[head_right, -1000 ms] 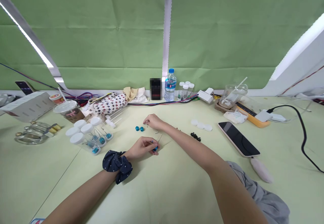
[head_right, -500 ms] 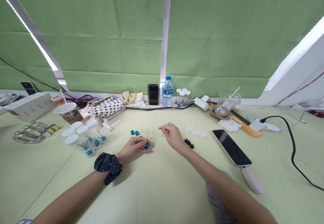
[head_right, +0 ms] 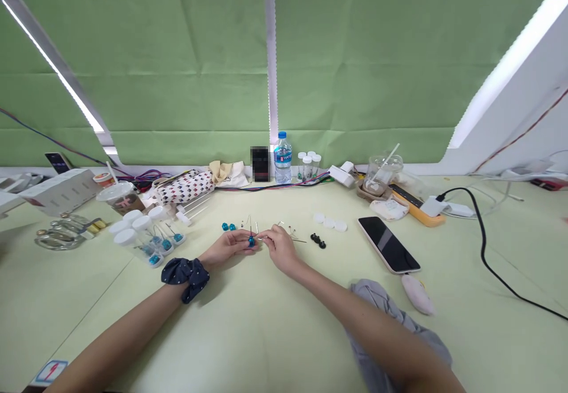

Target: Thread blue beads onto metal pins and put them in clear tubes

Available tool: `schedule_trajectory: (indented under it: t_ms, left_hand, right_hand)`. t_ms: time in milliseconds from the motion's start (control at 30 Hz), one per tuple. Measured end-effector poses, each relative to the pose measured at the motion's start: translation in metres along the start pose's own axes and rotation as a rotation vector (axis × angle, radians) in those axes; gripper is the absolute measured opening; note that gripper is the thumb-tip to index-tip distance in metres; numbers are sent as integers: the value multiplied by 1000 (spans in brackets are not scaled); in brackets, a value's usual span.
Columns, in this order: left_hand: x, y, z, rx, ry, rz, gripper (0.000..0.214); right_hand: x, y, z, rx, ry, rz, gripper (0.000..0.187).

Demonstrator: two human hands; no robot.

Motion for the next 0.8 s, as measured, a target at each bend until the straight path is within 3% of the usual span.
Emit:
schedule_trajectory:
  t_ms: [800]
  left_hand:
    - [-4,-3,-7,133,-58,209,43]
  right_hand:
    - [-5,-13,-15,79,70,10,25]
Point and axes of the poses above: each hand's wrist, its own x-axis towards the middle knuckle, its own y-axis out of the back of the hand, z = x × y, the point moved 4 cm from there along x, towards the middle knuckle, and after that the axes turned 13 degrees about y, right-handed, at the moved point
